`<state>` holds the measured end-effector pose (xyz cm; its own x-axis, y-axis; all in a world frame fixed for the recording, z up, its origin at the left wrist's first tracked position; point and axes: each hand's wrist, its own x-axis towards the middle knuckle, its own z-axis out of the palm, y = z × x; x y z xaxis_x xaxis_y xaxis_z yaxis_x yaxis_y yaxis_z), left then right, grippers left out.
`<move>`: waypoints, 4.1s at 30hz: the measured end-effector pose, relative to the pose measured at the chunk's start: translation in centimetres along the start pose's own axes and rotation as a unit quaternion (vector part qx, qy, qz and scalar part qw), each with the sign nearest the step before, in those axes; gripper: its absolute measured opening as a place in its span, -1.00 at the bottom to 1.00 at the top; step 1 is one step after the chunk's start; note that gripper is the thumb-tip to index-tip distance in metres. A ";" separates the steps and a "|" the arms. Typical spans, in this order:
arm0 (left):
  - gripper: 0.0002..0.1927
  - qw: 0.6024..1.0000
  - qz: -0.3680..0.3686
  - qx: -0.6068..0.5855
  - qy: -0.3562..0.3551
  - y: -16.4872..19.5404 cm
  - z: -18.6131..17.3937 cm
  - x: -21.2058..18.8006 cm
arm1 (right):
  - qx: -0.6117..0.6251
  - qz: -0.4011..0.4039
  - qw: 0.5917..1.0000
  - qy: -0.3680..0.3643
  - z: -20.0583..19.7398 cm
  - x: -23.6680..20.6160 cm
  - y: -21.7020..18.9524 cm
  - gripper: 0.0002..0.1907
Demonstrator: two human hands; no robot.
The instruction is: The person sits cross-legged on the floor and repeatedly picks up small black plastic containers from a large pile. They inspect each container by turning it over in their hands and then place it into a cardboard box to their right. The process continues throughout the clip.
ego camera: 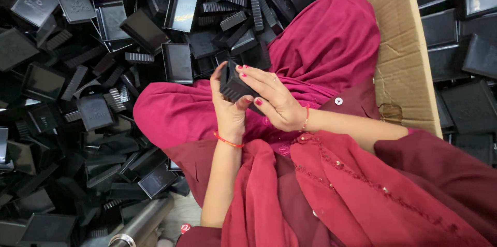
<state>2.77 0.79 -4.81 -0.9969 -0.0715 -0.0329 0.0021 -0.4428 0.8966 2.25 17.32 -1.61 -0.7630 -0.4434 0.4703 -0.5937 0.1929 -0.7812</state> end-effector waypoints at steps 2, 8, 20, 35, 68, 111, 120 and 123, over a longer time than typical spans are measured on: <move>0.16 1.000 0.002 0.006 0.010 0.0 0.1 -0.1 | 0.003 0.011 1.000 0.003 0.1 0.1 0.1 -0.49; 0.16 0.999 -0.002 -0.053 -0.008 0.4 0.6 0.0 | 0.128 0.043 0.991 -0.014 -1.0 0.2 0.3 -0.47; 0.22 0.999 0.009 -0.034 -0.011 0.8 0.8 -0.7 | 0.047 -0.072 0.996 -0.025 -0.2 -0.2 0.7 -0.26; -0.19 0.953 0.158 0.250 0.067 -1.9 -4.3 2.5 | 0.054 0.074 0.995 -0.029 -1.6 0.4 -0.6 -0.44; -0.79 0.988 0.015 0.142 0.067 -3.9 -6.7 3.1 | -0.237 0.637 0.720 0.138 -16.1 11.8 25.7 -0.41; 0.28 0.826 0.186 0.506 0.169 -5.8 -2.9 11.9 | 0.466 0.271 0.834 0.116 5.8 20.7 12.6 -0.21; -0.37 0.716 0.334 0.572 0.223 6.2 -9.7 16.5 | 0.557 0.269 0.777 0.116 -6.1 14.2 15.8 -0.49; -0.75 0.751 0.312 0.559 0.163 4.2 -8.8 12.3 | 0.511 0.385 0.761 0.106 -7.0 6.9 16.9 -0.26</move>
<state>-8.79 -9.83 -5.29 -0.7568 -0.2498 0.6041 0.2104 0.7819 0.5869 -14.81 23.64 -8.72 -0.8718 -0.3724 -0.3182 0.4781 -0.5054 -0.7183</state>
